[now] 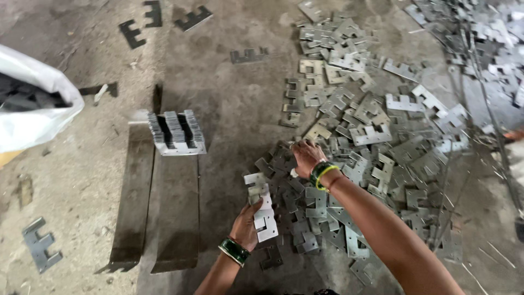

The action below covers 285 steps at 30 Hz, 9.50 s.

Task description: The person sorts through a pile of metal plates on the floor, picking them up one by one and stacking them into small neat piles.

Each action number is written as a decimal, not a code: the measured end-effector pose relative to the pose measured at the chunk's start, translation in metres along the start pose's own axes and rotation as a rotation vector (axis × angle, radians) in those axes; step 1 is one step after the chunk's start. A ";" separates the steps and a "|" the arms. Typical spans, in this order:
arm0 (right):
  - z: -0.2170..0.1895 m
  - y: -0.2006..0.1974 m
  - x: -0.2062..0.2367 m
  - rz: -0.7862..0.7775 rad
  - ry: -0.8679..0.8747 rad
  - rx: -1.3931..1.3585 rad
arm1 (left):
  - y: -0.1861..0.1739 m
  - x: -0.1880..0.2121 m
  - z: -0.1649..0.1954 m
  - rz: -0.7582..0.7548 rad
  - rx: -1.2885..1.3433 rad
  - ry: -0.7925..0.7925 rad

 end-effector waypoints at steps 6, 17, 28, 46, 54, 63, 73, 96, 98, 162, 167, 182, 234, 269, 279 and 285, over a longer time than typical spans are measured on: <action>-0.002 -0.012 0.027 -0.186 0.193 -0.290 | 0.007 0.008 -0.004 0.048 -0.034 0.038; 0.021 0.004 0.118 -0.032 0.262 -0.017 | 0.008 0.021 -0.011 0.202 -0.167 -0.105; 0.011 0.018 0.133 0.122 0.195 -0.129 | -0.026 -0.036 -0.034 0.218 -0.527 0.023; 0.152 0.014 0.149 0.290 0.754 -0.825 | 0.020 -0.003 -0.029 0.015 -0.381 0.150; 0.100 0.038 0.146 -0.150 0.660 -0.372 | 0.000 -0.018 -0.040 0.178 -0.543 0.090; 0.110 0.030 0.129 -0.035 0.688 -0.520 | -0.022 -0.034 -0.053 0.108 -0.333 0.065; 0.086 0.048 0.143 0.060 0.570 -0.781 | 0.003 -0.009 -0.051 0.133 -0.450 0.084; -0.037 -0.031 0.221 0.271 0.050 -0.798 | 0.020 0.035 -0.071 0.205 -0.336 -0.210; -0.068 -0.070 0.238 0.602 -0.181 -0.736 | 0.020 0.036 -0.071 0.231 -0.256 -0.242; -0.024 -0.053 0.184 0.587 -0.330 -0.079 | 0.002 0.035 -0.016 0.012 0.008 -0.150; 0.026 0.016 0.200 0.196 0.040 0.017 | 0.011 0.034 -0.026 0.086 -0.037 -0.197; 0.017 0.060 0.173 -0.041 0.280 -0.077 | 0.011 0.026 -0.050 -0.007 -0.007 -0.209; -0.003 0.003 0.217 0.353 -0.185 0.048 | 0.011 0.030 -0.042 0.064 -0.089 -0.094; -0.040 -0.049 0.233 0.371 -0.016 -0.087 | -0.004 0.027 -0.030 -0.086 -0.012 -0.104; -0.034 0.062 0.274 -0.138 0.204 -0.066 | -0.021 0.024 -0.028 0.149 -0.251 -0.057; -0.020 0.085 0.285 -0.042 0.314 -0.182 | -0.015 0.009 -0.039 -0.029 -0.126 -0.014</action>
Point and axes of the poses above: each hand's wrist, its own x-axis away from the middle knuckle, its own y-axis out of the palm, z = x × y, the point moved 6 cm from there along -x, towards the middle knuckle, and after that the axes turned 4 degrees about z, right-handed, at the moved point
